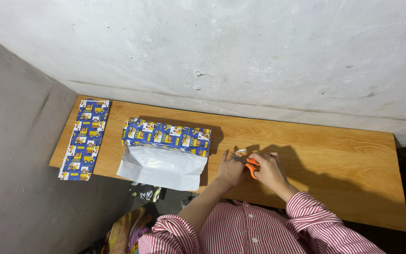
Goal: The person wraps a rectangular box with patterned wrapping paper on a wooden table. They fold the paper over the box, apply clear tape to secure the folds, and use orange-handled scissors to cut the tape. The process includes folding edges, smoothing the paper, and taping multiple sides.
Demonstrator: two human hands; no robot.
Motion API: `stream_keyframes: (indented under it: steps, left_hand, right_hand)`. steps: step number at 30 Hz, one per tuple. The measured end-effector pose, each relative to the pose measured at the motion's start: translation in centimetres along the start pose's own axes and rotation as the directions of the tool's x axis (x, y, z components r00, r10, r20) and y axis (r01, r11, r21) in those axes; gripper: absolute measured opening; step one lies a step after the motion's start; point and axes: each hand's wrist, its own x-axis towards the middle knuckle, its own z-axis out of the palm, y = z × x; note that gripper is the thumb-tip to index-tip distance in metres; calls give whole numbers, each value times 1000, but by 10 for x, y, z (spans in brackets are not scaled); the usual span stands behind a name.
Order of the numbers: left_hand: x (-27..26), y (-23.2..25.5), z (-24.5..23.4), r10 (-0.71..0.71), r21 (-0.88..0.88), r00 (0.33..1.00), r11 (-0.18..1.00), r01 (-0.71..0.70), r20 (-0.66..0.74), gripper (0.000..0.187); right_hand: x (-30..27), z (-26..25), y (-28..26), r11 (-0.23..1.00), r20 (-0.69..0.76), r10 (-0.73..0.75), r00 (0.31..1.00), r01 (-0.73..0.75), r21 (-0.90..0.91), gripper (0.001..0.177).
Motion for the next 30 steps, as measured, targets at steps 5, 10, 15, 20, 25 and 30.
stream_keyframes:
  steps: [5,10,15,20,25,30]
  left_hand:
    - [-1,4,-13,20,33,998,999,-22,58,29]
    - [-3,8,-27,-1,-19,996,1000,2,87,27]
    - [1,8,-22,-32,-7,996,999,33,86,32]
    - [2,12,-9,-85,-1,988,996,86,125,33]
    - [2,17,-4,-159,-8,977,987,162,145,37]
    - [7,10,-12,-283,38,948,959,280,149,63]
  right_hand:
    - [-1,2,5,999,5,-18,1000,18,41,39]
    - [0,7,13,992,7,50,999,-51,113,34]
    - [-3,12,20,994,-11,19,1000,-18,105,33]
    - [1,17,24,994,-5,97,995,-96,50,34]
    - [3,19,25,990,34,139,990,-138,-27,34]
    - [1,13,28,994,-36,61,998,-64,-94,36]
